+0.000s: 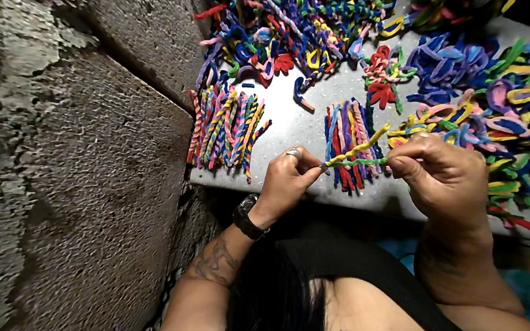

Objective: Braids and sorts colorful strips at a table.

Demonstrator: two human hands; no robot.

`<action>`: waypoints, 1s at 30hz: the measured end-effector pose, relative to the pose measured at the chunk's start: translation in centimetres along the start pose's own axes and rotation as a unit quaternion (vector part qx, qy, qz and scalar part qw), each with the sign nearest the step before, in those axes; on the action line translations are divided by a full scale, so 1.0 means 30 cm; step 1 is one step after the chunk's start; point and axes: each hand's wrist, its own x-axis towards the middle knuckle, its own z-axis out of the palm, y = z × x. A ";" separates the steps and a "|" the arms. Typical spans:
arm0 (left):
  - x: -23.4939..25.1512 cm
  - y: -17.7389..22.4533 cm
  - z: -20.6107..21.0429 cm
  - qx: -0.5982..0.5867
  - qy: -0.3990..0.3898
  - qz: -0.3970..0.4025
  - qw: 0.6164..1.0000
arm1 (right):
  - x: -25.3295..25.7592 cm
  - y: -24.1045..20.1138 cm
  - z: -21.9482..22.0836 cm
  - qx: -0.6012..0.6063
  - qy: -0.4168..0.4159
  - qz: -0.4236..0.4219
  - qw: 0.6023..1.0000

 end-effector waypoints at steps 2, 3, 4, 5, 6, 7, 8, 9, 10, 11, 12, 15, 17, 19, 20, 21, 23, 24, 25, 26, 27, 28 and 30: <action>-0.003 0.003 -0.003 -0.069 -0.002 -0.041 0.997 | -0.005 0.005 -0.003 0.004 -0.005 -0.002 1.000; -0.005 0.006 -0.006 -0.108 -0.008 -0.067 0.992 | -0.008 0.009 -0.004 0.008 -0.009 -0.003 1.000; -0.006 0.010 -0.011 -0.146 -0.017 -0.094 0.985 | -0.012 0.013 -0.004 0.015 -0.013 -0.003 1.000; -0.006 0.015 -0.017 -0.178 -0.025 -0.116 0.977 | -0.014 0.016 -0.004 0.022 -0.018 -0.005 1.000; -0.005 0.018 -0.024 -0.208 -0.035 -0.133 0.968 | -0.016 0.017 -0.003 0.024 -0.024 -0.006 0.999; -0.006 0.019 -0.030 -0.238 -0.046 -0.142 0.960 | -0.018 0.017 -0.002 0.021 -0.029 -0.008 0.999; -0.007 0.015 -0.034 -0.274 -0.053 -0.147 0.949 | -0.020 0.018 -0.002 0.015 -0.033 -0.010 0.999; -0.007 0.012 -0.034 -0.309 -0.058 -0.149 0.938 | -0.020 0.019 -0.002 0.008 -0.035 -0.011 0.999; -0.005 0.011 -0.032 -0.341 -0.059 -0.148 0.927 | -0.020 0.022 -0.003 0.001 -0.035 -0.010 0.999; -0.005 0.011 -0.031 -0.368 -0.061 -0.148 0.916 | -0.018 0.026 -0.005 -0.005 -0.034 -0.007 0.999; -0.005 0.011 -0.029 -0.391 -0.065 -0.150 0.906 | -0.017 0.031 -0.006 -0.013 -0.032 -0.005 0.999; -0.007 0.016 -0.022 -0.450 -0.068 -0.162 0.876 | -0.011 0.041 -0.004 -0.031 -0.030 0.004 0.999; -0.009 0.018 -0.020 -0.459 -0.063 -0.163 0.871 | -0.007 0.045 0.000 -0.034 -0.030 0.007 0.999; -0.009 0.018 -0.019 -0.460 -0.053 -0.160 0.872 | -0.007 0.049 0.003 -0.035 -0.029 0.005 0.999; -0.009 0.018 -0.019 -0.456 -0.048 -0.157 0.875 | -0.007 0.051 0.003 -0.035 -0.027 0.004 0.999; -0.009 0.018 -0.019 -0.453 -0.043 -0.156 0.877 | -0.008 0.052 0.004 -0.036 -0.023 0.005 0.999; -0.008 0.019 -0.017 -0.445 -0.034 -0.156 0.881 | -0.010 0.052 0.003 -0.033 -0.015 0.011 0.999; -0.007 0.019 -0.016 -0.439 -0.034 -0.155 0.884 | -0.011 0.053 0.003 -0.028 -0.011 0.013 0.999; -0.007 0.017 -0.014 -0.435 -0.036 -0.152 0.887 | -0.011 0.054 0.003 -0.026 -0.009 0.014 1.000; -0.007 0.015 -0.011 -0.435 -0.037 -0.148 0.887 | -0.011 0.054 0.004 -0.025 -0.006 0.016 1.000; -0.008 0.014 -0.009 -0.438 -0.038 -0.146 0.886 | -0.011 0.053 0.005 -0.024 -0.004 0.018 1.000; -0.008 0.014 -0.006 -0.441 -0.037 -0.146 0.885 | -0.010 0.052 0.006 -0.025 -0.006 0.021 0.999; -0.005 0.019 -0.001 -0.448 -0.036 -0.151 0.880 | -0.009 0.055 0.006 -0.028 -0.014 0.022 0.999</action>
